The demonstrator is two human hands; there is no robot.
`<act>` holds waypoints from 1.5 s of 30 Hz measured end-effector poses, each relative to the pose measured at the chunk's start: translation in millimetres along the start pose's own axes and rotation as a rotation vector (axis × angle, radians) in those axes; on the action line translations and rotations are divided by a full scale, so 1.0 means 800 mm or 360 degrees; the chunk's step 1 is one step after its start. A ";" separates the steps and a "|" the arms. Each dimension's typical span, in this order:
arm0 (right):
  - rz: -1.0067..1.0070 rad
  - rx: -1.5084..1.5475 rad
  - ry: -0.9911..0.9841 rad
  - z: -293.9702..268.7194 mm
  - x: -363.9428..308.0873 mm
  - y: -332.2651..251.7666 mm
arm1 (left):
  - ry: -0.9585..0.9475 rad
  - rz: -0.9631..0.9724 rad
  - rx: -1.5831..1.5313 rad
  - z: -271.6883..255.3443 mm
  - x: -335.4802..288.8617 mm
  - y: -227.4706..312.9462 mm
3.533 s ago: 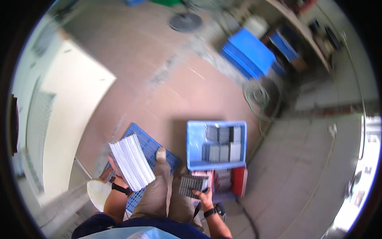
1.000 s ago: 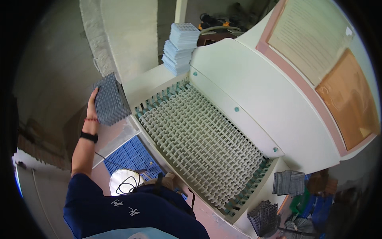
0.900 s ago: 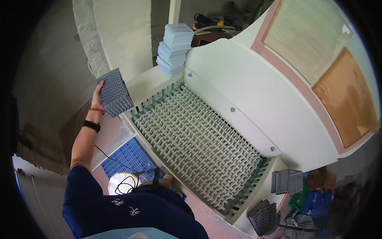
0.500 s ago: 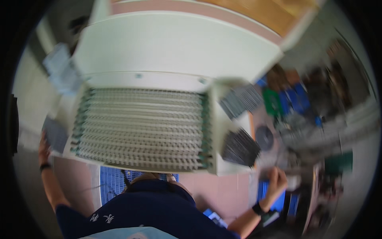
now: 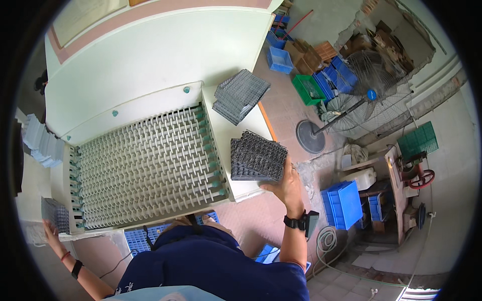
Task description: The recorder is taking stacks of grey grid-like trays from storage bins on the floor and placing them onto the conveyor-style loading area of a white industrial machine.
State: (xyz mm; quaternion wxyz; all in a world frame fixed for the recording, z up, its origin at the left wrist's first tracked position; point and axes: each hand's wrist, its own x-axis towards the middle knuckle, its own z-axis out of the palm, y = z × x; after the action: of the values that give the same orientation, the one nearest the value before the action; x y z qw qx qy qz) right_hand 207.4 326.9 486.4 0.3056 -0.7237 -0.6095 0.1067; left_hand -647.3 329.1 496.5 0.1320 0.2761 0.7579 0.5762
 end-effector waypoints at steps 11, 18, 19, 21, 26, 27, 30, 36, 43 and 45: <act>-0.0277 -0.0302 0.0188 0.017 0.052 0.033 | -0.0138 0.0172 -0.0098 0.053 -0.154 0.065; -0.0188 -0.0386 0.0123 0.034 0.101 0.029 | -0.0137 0.0308 -0.0137 0.051 -0.180 0.069; -0.0193 -0.0383 0.0127 0.033 0.107 0.032 | -0.0132 0.0312 -0.0140 0.049 -0.179 0.066; -0.0153 -0.0479 0.0039 0.031 0.119 0.033 | -0.0175 0.0278 -0.0114 0.043 -0.178 0.058; -0.0207 -0.0524 -0.0002 0.034 0.135 0.028 | -0.0164 0.0261 -0.0165 0.051 -0.190 0.056; -0.0208 -0.0550 0.0014 0.037 0.139 0.029 | -0.0182 0.0249 -0.0180 0.056 -0.193 0.059; -0.0156 -0.0519 -0.0023 0.044 0.156 0.027 | -0.0256 0.0302 -0.0218 0.071 -0.199 0.066; -0.0151 -0.0468 -0.0089 0.047 0.172 0.025 | -0.0418 0.0457 -0.0210 0.098 -0.229 0.090; -0.0800 -0.0580 0.0323 -0.024 0.118 -0.020 | -0.0448 0.0459 0.0018 0.055 -0.268 0.082; -0.1244 -0.0628 0.0180 -0.030 0.106 -0.054 | -0.0262 0.0395 -0.0143 0.057 -0.274 0.077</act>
State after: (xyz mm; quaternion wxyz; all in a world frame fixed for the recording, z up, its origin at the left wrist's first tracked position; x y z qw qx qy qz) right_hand 204.6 402.7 548.5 0.2117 -0.4881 -0.8284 -0.1751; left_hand -429.2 252.0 515.0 0.1335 0.4078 0.6779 0.5969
